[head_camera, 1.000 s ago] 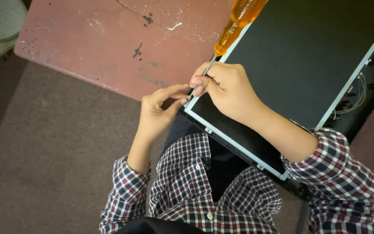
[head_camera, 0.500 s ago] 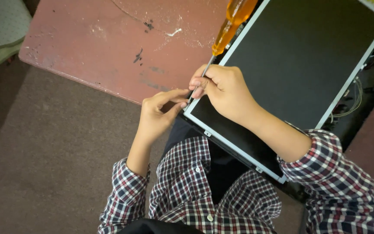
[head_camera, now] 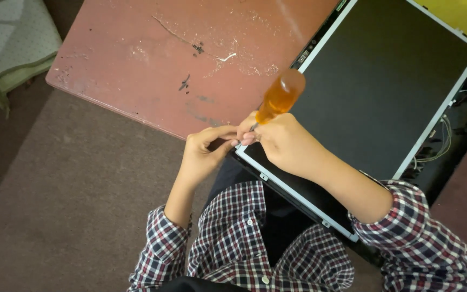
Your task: Installing a replacement LCD screen panel into a laptop chassis, including connecting cables and securing with screws.
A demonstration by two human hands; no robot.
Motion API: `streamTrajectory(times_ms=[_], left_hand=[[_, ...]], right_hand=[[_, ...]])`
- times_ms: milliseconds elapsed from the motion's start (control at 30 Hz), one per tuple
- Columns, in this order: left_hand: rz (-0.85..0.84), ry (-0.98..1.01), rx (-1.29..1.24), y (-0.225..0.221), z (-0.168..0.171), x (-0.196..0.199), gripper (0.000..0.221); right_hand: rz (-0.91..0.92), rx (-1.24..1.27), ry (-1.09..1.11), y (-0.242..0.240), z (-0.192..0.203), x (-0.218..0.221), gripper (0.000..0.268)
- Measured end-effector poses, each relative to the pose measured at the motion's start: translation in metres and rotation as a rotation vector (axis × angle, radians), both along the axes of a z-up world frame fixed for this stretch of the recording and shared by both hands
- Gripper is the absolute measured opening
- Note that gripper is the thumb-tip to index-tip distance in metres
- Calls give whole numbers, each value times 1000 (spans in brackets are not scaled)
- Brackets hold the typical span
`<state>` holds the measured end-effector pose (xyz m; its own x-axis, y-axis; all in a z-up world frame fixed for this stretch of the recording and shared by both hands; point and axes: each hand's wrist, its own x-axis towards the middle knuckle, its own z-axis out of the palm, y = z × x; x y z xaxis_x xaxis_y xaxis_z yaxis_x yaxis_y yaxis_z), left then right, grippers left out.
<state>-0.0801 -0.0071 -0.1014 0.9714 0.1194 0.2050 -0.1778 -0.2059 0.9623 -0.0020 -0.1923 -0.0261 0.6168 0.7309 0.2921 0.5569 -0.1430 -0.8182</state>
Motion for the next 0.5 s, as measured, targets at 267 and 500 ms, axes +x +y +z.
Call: streamTrajectory(times_ms=[267,500], left_hand=[[14,35,-36,-2,20,-6,27],[-30,-170,42,-7,17,-9,25]], right_hand=[[-59,-19,-141,-8,-11,-2,10],[-144,-22,-17,-1,2,-20,27]])
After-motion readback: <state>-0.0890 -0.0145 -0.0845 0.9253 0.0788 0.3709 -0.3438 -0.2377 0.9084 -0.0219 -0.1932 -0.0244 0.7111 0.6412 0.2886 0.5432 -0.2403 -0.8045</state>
